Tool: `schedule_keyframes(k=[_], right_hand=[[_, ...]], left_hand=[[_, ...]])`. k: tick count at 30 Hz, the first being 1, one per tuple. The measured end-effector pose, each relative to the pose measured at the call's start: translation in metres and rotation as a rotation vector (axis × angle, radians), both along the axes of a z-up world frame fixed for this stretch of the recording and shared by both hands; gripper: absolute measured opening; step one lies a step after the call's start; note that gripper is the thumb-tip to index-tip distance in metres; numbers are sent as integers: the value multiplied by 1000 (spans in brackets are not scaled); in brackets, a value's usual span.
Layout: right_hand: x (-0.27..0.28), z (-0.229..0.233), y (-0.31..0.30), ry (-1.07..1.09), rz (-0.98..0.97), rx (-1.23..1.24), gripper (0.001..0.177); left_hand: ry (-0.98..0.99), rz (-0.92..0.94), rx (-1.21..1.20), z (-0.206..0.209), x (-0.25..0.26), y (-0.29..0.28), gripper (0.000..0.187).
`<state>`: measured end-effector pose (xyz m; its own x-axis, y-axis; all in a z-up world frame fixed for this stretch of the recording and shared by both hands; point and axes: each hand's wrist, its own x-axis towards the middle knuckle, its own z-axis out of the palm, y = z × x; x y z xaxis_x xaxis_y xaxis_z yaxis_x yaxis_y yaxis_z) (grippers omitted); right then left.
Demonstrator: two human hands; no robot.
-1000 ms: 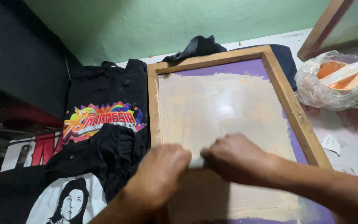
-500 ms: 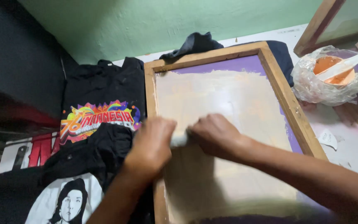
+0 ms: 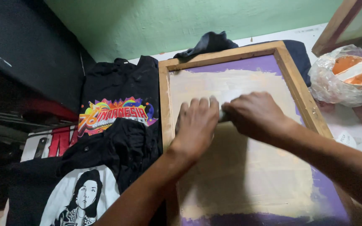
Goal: The person uses a squeegee to spread a white substance across a screen printing frame. They then use a spatula to scoop orange paste from a container and apply it to the screen.
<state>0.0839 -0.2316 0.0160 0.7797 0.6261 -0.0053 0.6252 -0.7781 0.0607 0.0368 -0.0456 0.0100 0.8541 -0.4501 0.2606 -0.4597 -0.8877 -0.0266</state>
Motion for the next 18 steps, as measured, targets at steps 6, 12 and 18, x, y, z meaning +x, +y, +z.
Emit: schedule_keyframes(k=[6, 12, 18], right_hand=[[65, -40, -17, -69, -136, 58, 16], [-10, -53, -38, 74, -20, 113, 10], [-132, -79, -69, 257, 189, -13, 27]], left_hand=[[-370, -166, -14, -86, 125, -12, 6], [-323, -292, 71, -86, 32, -12, 10], [29, -338, -25, -45, -110, -26, 11]])
